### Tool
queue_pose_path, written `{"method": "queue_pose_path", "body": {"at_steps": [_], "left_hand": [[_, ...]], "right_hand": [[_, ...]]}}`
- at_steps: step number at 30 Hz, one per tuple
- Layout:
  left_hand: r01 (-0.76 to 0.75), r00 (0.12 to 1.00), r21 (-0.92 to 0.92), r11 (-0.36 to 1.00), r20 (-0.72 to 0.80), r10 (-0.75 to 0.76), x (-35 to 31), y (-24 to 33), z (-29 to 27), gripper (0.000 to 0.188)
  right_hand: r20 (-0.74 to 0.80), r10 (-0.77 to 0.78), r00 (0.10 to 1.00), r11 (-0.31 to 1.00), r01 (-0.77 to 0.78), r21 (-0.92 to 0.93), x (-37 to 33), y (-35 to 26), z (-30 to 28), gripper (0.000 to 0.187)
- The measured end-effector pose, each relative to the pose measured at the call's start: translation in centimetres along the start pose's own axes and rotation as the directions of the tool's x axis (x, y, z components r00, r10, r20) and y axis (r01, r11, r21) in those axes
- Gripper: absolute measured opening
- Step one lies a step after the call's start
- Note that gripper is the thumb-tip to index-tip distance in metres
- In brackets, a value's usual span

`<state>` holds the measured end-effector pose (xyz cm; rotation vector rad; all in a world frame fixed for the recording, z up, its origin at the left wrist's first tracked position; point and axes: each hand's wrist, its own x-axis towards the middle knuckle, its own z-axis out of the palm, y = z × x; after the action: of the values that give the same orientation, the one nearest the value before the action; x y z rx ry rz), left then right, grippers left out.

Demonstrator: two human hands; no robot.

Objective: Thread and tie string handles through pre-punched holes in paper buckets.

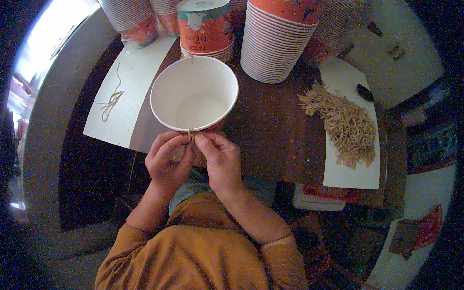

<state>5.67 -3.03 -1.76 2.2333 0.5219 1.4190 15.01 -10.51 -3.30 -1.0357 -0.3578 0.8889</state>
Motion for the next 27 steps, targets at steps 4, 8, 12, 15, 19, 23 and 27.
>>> {"method": "queue_pose_path", "body": {"at_steps": [4, 8, 12, 15, 19, 23, 27], "left_hand": [[-0.092, 0.996, 0.051, 0.994, -0.007, 0.092, -0.1, -0.2, 0.1, 0.024], [-0.097, 0.995, 0.074, 0.993, 0.022, 0.096, 0.2, 0.4, -0.1, 0.024], [-0.094, 0.995, 0.048, 0.994, 0.027, 0.093, 0.1, 0.2, 0.0, 0.021], [-0.124, 0.992, 0.085, 0.989, 0.049, 0.120, 0.0, -0.1, -0.1, 0.019], [-0.137, 0.989, 0.065, 0.988, 0.055, 0.134, 0.4, -0.2, -0.4, 0.018], [-0.140, 0.989, -0.007, 0.990, 0.057, 0.140, 0.4, -0.7, -0.8, 0.018], [-0.083, 0.993, -0.032, 0.996, 0.079, 0.085, 0.3, -0.3, -1.3, 0.017]], "right_hand": [[-0.002, -0.035, 0.999, 0.999, 0.035, -0.002, -0.4, -0.3, 0.3, 0.016], [-0.010, -0.094, 0.996, 0.995, 0.094, 0.022, -0.2, -0.1, 0.5, 0.015], [-0.039, -0.021, 0.999, 1.000, 0.021, 0.002, -0.1, 0.0, 0.4, 0.015], [-0.046, -0.070, 0.997, 0.997, 0.068, -0.034, 0.0, -0.1, 0.4, 0.016], [-0.021, 0.019, 1.000, 0.999, -0.019, -0.040, -0.2, -0.9, 0.2, 0.017], [0.107, 0.165, 0.980, 0.977, -0.177, 0.122, 0.3, -1.1, 0.5, 0.021], [0.167, 0.294, 0.941, 0.912, -0.328, 0.244, 0.5, -0.9, 0.4, 0.020]]}}
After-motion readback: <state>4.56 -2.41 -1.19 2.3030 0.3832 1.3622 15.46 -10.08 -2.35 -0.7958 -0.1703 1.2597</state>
